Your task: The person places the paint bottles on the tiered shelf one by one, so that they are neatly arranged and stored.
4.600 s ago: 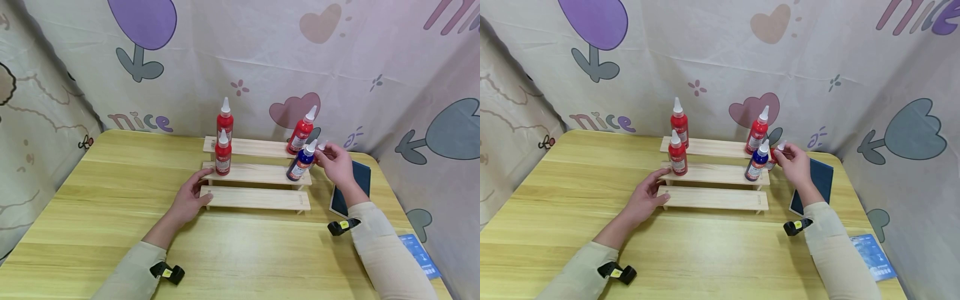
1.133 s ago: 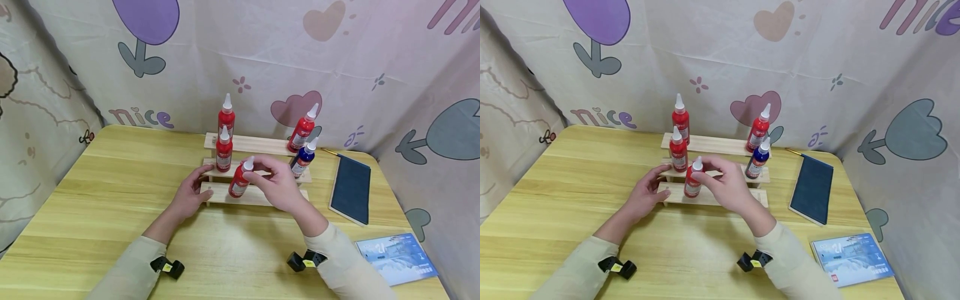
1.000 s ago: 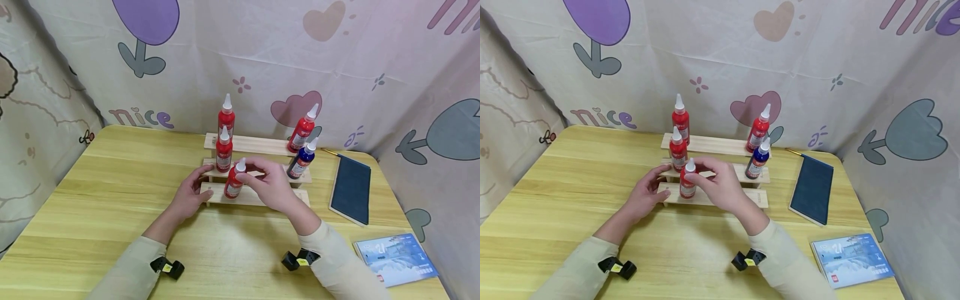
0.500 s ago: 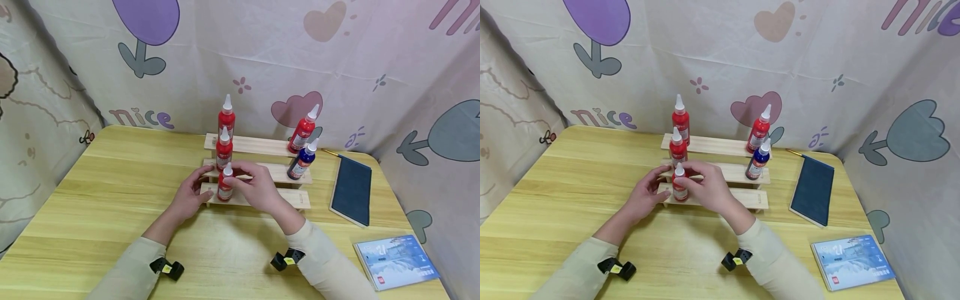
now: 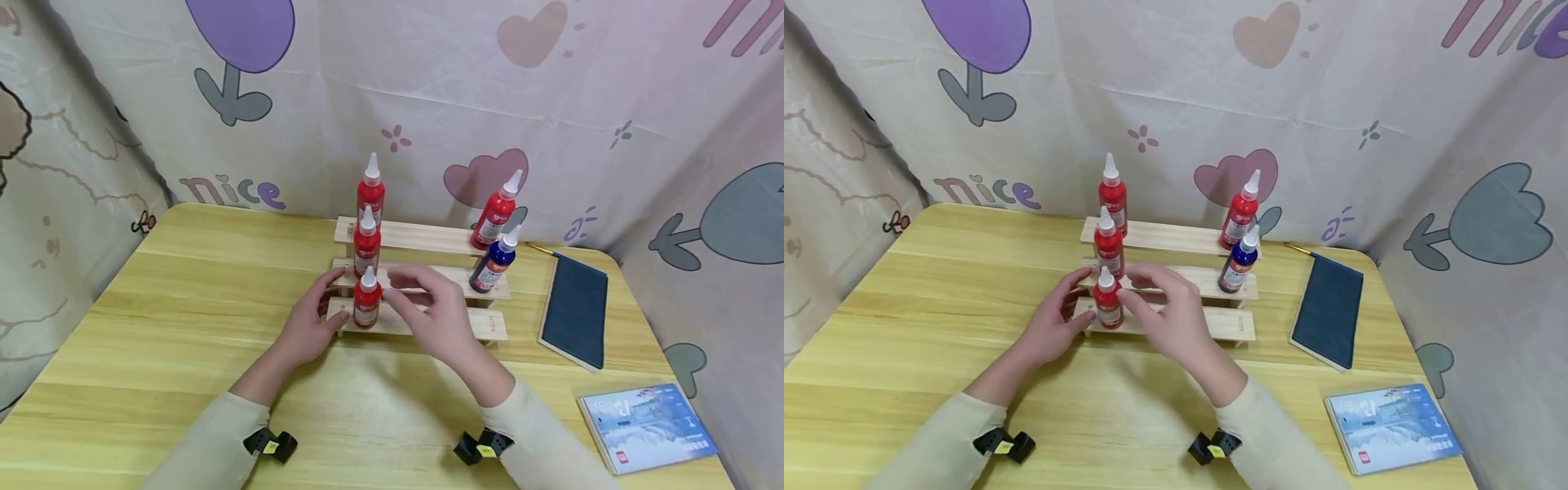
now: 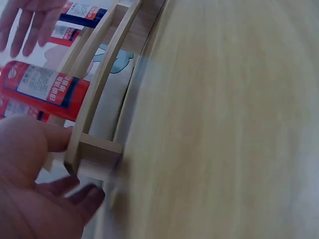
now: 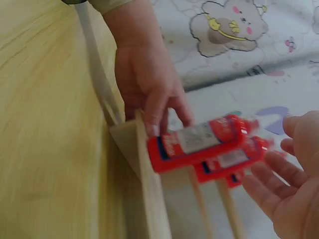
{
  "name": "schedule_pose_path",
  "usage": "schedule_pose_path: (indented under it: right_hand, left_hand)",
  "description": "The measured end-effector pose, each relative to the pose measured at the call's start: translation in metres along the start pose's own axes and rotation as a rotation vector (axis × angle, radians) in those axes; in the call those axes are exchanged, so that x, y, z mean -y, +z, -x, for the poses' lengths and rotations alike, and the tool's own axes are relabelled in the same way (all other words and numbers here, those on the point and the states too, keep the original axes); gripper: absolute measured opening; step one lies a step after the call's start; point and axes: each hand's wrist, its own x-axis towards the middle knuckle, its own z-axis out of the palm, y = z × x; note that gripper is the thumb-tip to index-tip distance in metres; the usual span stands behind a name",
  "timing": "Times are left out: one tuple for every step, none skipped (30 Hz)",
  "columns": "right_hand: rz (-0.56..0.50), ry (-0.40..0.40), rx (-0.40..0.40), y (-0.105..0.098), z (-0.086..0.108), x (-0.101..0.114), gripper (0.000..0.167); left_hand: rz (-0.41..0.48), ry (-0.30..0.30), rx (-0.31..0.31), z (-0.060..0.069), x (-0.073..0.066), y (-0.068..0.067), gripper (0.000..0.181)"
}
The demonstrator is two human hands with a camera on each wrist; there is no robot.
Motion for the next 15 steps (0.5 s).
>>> schedule_pose_path:
  right_hand:
    - [0.013,-0.039,-0.013,-0.005,0.004,0.003,0.028]
    - [0.038,-0.085,-0.026,-0.01,0.007,0.005,0.027]
    - [0.081,-0.146,-0.043,-0.016,0.011,0.007,0.027]
    - [0.117,-0.204,-0.055,-0.022,0.014,0.009,0.027]
    - [0.163,-0.267,-0.073,-0.028,0.017,0.01,0.026]
    - [0.22,-0.336,-0.102,-0.034,0.02,0.011,0.027]
    - [0.285,-0.39,-0.136,-0.04,0.022,0.013,0.029]
    - [0.35,-0.433,-0.173,-0.046,0.024,0.015,0.033]
    - [0.41,-0.471,-0.213,-0.052,0.026,0.017,0.037]
    - [0.458,-0.496,-0.251,-0.058,0.026,0.018,0.04]
    - [0.509,-0.519,-0.293,-0.064,0.027,0.02,0.044]
    - [0.559,-0.533,-0.33,-0.07,0.027,0.021,0.046]
    - [0.603,-0.537,-0.355,-0.076,0.027,0.021,0.048]
    - [0.646,-0.543,-0.377,-0.082,0.027,0.021,0.051]
    - [0.686,-0.546,-0.394,-0.088,0.027,0.019,0.054]
  left_hand:
    - [-0.054,-0.006,0.0,0.0,-0.002,0.0,0.074]
    - [-0.114,-0.005,0.002,0.001,-0.003,-0.001,0.076]
    - [-0.187,-0.004,0.004,0.001,-0.005,-0.002,0.078]
    - [-0.259,-0.003,0.005,0.002,-0.008,-0.003,0.079]
    - [-0.331,0.004,0.006,0.003,-0.01,-0.004,0.08]
    - [-0.411,0.01,0.002,0.004,-0.012,-0.005,0.081]
    - [-0.489,0.016,-0.005,0.004,-0.015,-0.006,0.081]
    - [-0.557,0.02,-0.016,0.005,-0.017,-0.008,0.081]
    - [-0.619,0.018,-0.031,0.006,-0.019,-0.01,0.081]
    - [-0.672,0.015,-0.051,0.008,-0.021,-0.013,0.081]
    - [-0.722,0.01,-0.073,0.009,-0.024,-0.016,0.082]
    - [-0.768,0.003,-0.096,0.01,-0.026,-0.02,0.082]
    - [-0.804,-0.001,-0.119,0.011,-0.028,-0.023,0.083]
    - [-0.835,-0.004,-0.14,0.012,-0.03,-0.026,0.083]
    - [-0.865,-0.006,-0.161,0.013,-0.032,-0.03,0.084]
